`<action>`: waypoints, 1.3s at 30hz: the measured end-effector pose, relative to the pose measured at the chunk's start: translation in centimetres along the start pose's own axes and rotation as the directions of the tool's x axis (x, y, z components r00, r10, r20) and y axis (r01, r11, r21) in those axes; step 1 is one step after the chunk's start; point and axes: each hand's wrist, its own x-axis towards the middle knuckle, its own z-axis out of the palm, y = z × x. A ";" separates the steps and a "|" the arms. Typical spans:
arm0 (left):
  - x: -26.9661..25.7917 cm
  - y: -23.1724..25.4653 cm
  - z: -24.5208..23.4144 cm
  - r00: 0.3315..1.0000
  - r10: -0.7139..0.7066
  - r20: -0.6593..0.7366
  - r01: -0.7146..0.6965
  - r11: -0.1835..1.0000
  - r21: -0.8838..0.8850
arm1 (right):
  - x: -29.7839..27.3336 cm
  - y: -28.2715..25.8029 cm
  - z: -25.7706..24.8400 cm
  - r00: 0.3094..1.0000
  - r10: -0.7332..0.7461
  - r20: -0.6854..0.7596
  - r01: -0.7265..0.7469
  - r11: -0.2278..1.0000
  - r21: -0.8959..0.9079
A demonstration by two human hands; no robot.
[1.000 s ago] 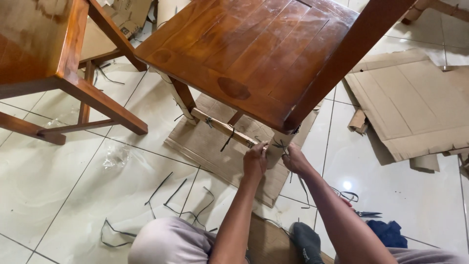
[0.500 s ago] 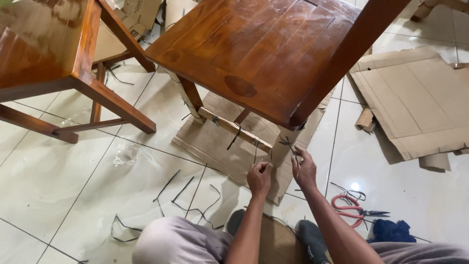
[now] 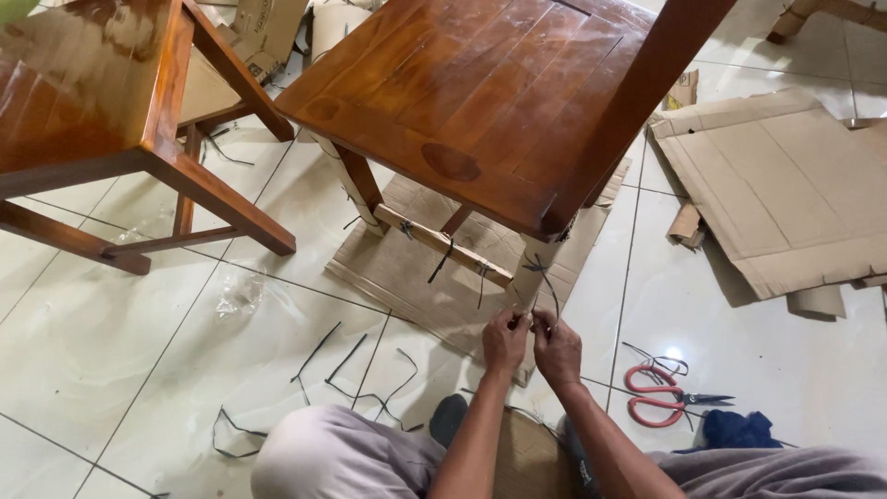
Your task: Wrapping a wooden chair leg with cardboard and securing it with plastic ties.
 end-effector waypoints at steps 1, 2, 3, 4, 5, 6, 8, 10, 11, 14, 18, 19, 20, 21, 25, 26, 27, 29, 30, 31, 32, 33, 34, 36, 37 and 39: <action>-0.1 -0.3 0.1 1.000 0.000 0.000 0.000 1.000 0.000 | -0.1 -0.1 0.0 1.000 0.000 0.000 0.000 1.000 0.000; -0.1 -0.4 0.2 0.999 0.049 -0.018 -0.048 0.999 0.019 | 0.0 -0.2 -0.1 0.999 -0.052 0.003 0.052 0.998 -0.034; 0.0 -0.6 0.4 0.995 0.098 -0.036 -0.096 0.995 0.039 | 0.0 -0.3 -0.2 0.995 -0.104 0.008 0.104 0.992 -0.069; 0.0 -0.7 0.6 0.994 0.100 -0.035 -0.099 0.994 0.037 | -0.3 -0.3 -0.4 0.994 -0.105 0.005 0.105 0.992 -0.070; 0.0 -0.8 0.7 0.993 0.107 -0.048 -0.105 0.994 0.024 | -0.7 -0.3 -0.5 0.992 -0.126 0.012 0.126 0.987 -0.103; -0.1 -1.0 0.7 0.992 0.109 -0.062 -0.108 0.994 0.013 | -1.2 -0.3 -0.6 0.989 -0.144 0.023 0.146 0.980 -0.135; -0.4 -0.6 0.5 0.991 0.110 -0.075 -0.111 0.994 -0.016 | -2.1 0.2 -0.4 0.987 -0.155 0.037 0.159 0.979 -0.126; -0.4 -0.9 0.8 0.990 0.111 -0.086 -0.115 0.992 -0.046 | -2.9 0.5 -0.1 0.985 -0.165 0.050 0.170 0.978 -0.118; -0.2 -1.4 1.0 0.994 0.082 -0.067 -0.085 0.995 -0.051 | -3.2 0.6 0.0 0.981 -0.185 0.063 0.192 0.973 -0.126; 0.0 -2.0 1.2 0.999 0.002 -0.041 -0.003 1.000 -0.021 | -3.7 0.8 0.2 0.977 -0.192 0.092 0.203 0.969 -0.139; 0.3 -2.2 1.1 0.993 -0.120 -0.015 0.121 0.989 0.089 | -3.7 0.5 -0.2 0.985 -0.122 0.125 0.134 0.987 -0.093; 0.4 -2.3 1.2 0.993 -0.120 -0.016 0.121 0.989 0.089 | -3.6 0.5 -0.3 0.985 -0.122 0.125 0.134 0.987 -0.092; 0.5 -2.5 1.2 0.991 -0.136 -0.015 0.137 0.989 0.061 | -3.5 0.5 -0.3 0.993 -0.048 0.109 0.049 0.999 -0.013; 0.5 -2.6 1.3 0.988 -0.152 -0.014 0.153 0.988 0.034 | -3.4 0.5 -0.3 0.995 0.029 0.098 -0.035 0.997 0.066; 0.4 -2.7 1.1 0.991 -0.137 -0.008 0.137 0.983 0.125 | -1.8 -0.1 -0.4 0.984 0.180 -0.008 -0.175 0.966 0.188; 0.2 -2.5 0.9 0.991 -0.135 -0.009 0.135 0.985 0.104 | -1.3 -0.9 -0.7 0.989 0.142 -0.042 -0.134 0.979 0.156; 0.1 -2.3 0.8 0.991 -0.133 -0.010 0.134 0.987 0.084 | -0.7 -1.7 -0.9 0.992 0.103 -0.076 -0.093 0.988 0.122; -0.4 -1.3 0.3 0.990 -0.139 0.002 0.138 0.984 0.110 | 0.3 -3.4 -1.3 0.995 0.100 -0.032 -0.095 0.987 0.132; -0.6 -0.8 0.0 0.989 -0.145 0.014 0.141 0.980 0.137 | 0.8 -4.3 -1.5 0.995 0.096 0.012 -0.097 0.985 0.142; -0.6 -0.8 0.1 0.989 -0.146 0.013 0.143 0.980 0.137 | 1.2 -3.9 -1.2 0.995 0.097 0.014 -0.098 0.985 0.143; -0.5 -0.8 0.1 0.985 -0.172 0.016 0.169 0.978 0.122 | 1.7 -3.6 -0.9 0.985 0.138 0.107 -0.145 0.987 0.064; -0.5 -0.8 0.1 0.980 -0.197 0.020 0.194 0.975 0.107 | 2.3 -3.3 -0.5 0.963 0.185 0.196 -0.185 0.983 -0.019; -0.7 0.1 -0.4 0.980 -0.197 0.018 0.194 0.975 0.108 | 2.6 -3.0 -0.3 0.963 0.184 0.197 -0.184 0.983 -0.017; -1.2 1.8 -1.3 0.977 -0.209 0.033 0.202 0.969 0.138 | 3.3 -2.6 0.0 0.918 0.277 0.284 -0.267 0.961 -0.075; -1.3 1.6 -1.4 0.977 -0.209 0.031 0.203 0.969 0.140 | 3.5 -2.7 0.0 0.918 0.277 0.285 -0.267 0.961 -0.074; -1.6 1.1 -1.4 0.994 -0.104 0.019 0.101 0.987 0.125 | 4.0 -2.6 -0.2 0.909 0.281 0.309 -0.281 0.959 -0.043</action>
